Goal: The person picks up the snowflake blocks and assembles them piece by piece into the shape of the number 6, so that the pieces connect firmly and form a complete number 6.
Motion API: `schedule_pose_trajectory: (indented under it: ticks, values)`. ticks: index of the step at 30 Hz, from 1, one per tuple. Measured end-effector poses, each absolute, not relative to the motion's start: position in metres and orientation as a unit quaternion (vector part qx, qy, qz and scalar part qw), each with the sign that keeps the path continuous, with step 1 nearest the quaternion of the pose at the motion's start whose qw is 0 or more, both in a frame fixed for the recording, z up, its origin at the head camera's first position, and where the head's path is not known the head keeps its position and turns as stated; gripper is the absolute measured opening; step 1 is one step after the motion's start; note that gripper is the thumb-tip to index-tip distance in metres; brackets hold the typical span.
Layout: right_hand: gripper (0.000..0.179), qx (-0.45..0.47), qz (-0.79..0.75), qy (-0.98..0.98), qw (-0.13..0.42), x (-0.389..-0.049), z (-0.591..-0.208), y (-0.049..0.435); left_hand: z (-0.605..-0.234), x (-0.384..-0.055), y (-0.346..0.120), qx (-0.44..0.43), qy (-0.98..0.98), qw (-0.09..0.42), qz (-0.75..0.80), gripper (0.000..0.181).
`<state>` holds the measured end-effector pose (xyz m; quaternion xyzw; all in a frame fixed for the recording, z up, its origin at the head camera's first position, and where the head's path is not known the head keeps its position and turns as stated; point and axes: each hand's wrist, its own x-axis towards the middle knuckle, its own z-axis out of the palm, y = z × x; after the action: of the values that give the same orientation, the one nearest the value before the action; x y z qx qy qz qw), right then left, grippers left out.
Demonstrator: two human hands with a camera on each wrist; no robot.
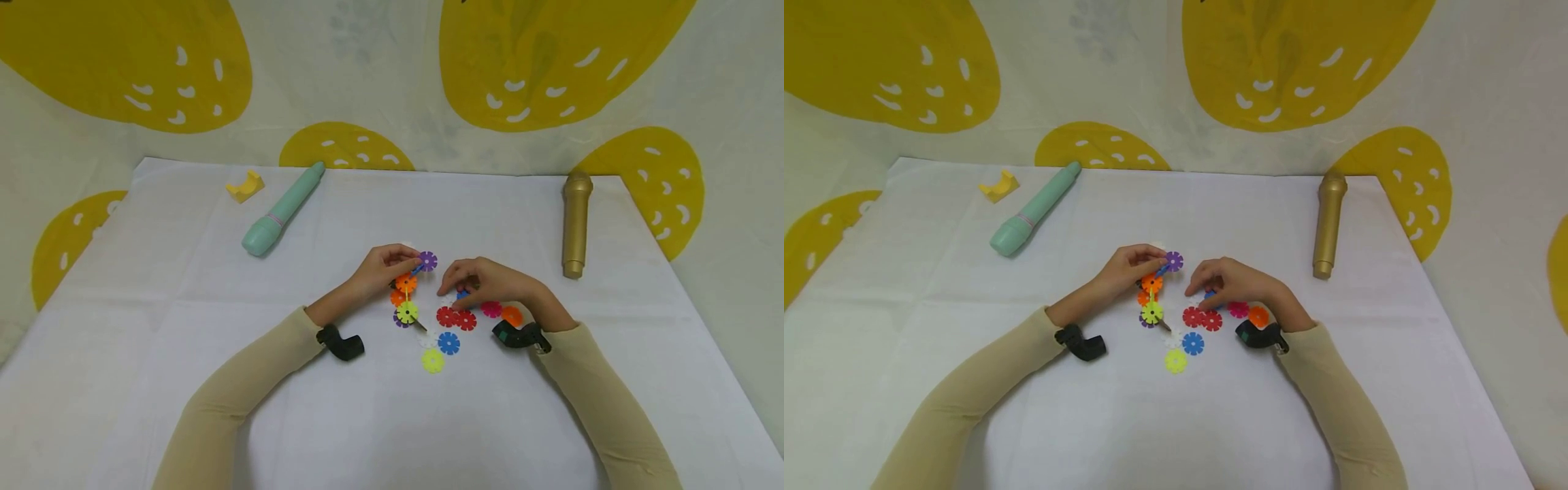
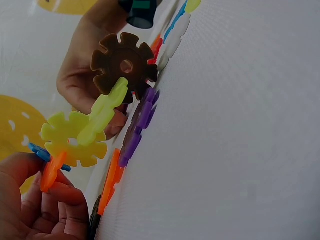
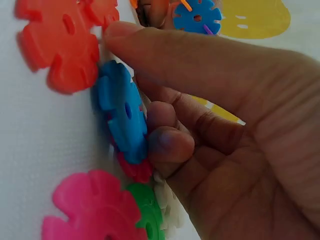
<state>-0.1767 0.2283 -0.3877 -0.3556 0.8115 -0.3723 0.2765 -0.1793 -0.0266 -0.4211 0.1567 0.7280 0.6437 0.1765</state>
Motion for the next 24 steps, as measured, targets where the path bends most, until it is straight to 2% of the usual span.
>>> schedule_pose_trajectory:
  ticks: [4,11,24]
  values:
    - [0.022,-0.354,-0.367,0.817,0.269,-0.1766,-0.3885,0.2275,-0.4209,-0.1793,-0.0269,0.155,0.727,0.179,0.645,0.026]
    - [0.03,-0.364,-0.358,0.818,0.265,-0.1759,-0.3869,0.2299,-0.4211,-0.1797,-0.0269,0.15,0.726,0.182,0.646,0.026]
    - [0.022,-0.32,-0.37,0.836,0.249,-0.1758,-0.3874,0.2295,-0.4188,-0.178,-0.026,0.139,0.721,0.186,0.653,0.026]
